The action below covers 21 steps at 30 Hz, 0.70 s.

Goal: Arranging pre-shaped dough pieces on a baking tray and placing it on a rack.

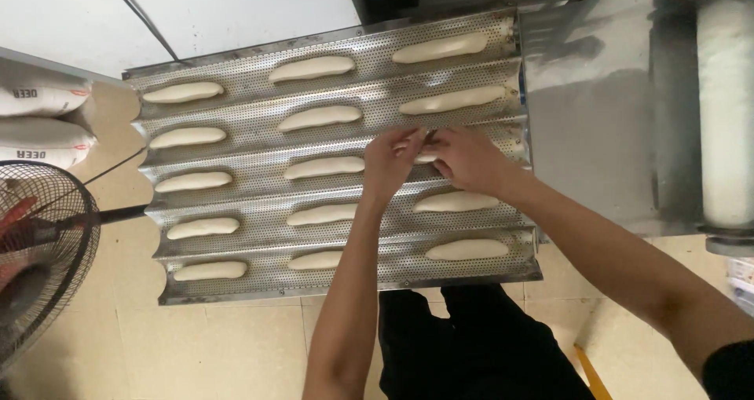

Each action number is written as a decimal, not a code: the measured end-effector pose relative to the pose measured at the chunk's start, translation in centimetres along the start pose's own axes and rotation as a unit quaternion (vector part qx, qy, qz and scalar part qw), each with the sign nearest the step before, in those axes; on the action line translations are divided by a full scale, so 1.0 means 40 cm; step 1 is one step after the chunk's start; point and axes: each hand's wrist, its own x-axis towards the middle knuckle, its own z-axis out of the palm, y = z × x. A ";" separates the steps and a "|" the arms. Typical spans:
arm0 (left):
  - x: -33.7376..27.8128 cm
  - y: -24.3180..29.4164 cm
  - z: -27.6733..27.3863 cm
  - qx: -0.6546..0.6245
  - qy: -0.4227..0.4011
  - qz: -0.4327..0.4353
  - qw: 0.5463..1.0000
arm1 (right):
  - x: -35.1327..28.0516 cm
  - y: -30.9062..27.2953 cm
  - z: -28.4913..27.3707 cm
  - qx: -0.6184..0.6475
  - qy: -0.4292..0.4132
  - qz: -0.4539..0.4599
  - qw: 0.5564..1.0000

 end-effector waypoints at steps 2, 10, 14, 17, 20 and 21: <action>-0.001 0.004 0.022 -0.006 -0.015 -0.020 1.000 | 0.001 -0.006 -0.027 0.006 -0.015 0.009 1.000; 0.046 -0.041 0.110 -0.241 -0.181 -0.168 0.938 | -0.124 0.071 -0.093 0.058 0.036 0.057 0.996; 0.042 -0.026 0.085 -0.171 -0.205 -0.141 0.953 | -0.141 0.080 -0.092 0.107 0.030 0.135 0.985; 0.030 0.018 0.059 -0.230 -0.181 -0.191 0.937 | -0.155 0.094 -0.083 0.305 0.043 0.198 0.930; 0.025 0.015 0.041 -0.362 -0.202 -0.172 0.894 | -0.163 0.095 -0.080 0.393 0.047 0.247 0.884; 0.025 0.002 0.036 -0.362 -0.204 -0.194 0.889 | -0.166 0.099 -0.084 0.364 0.044 0.273 0.889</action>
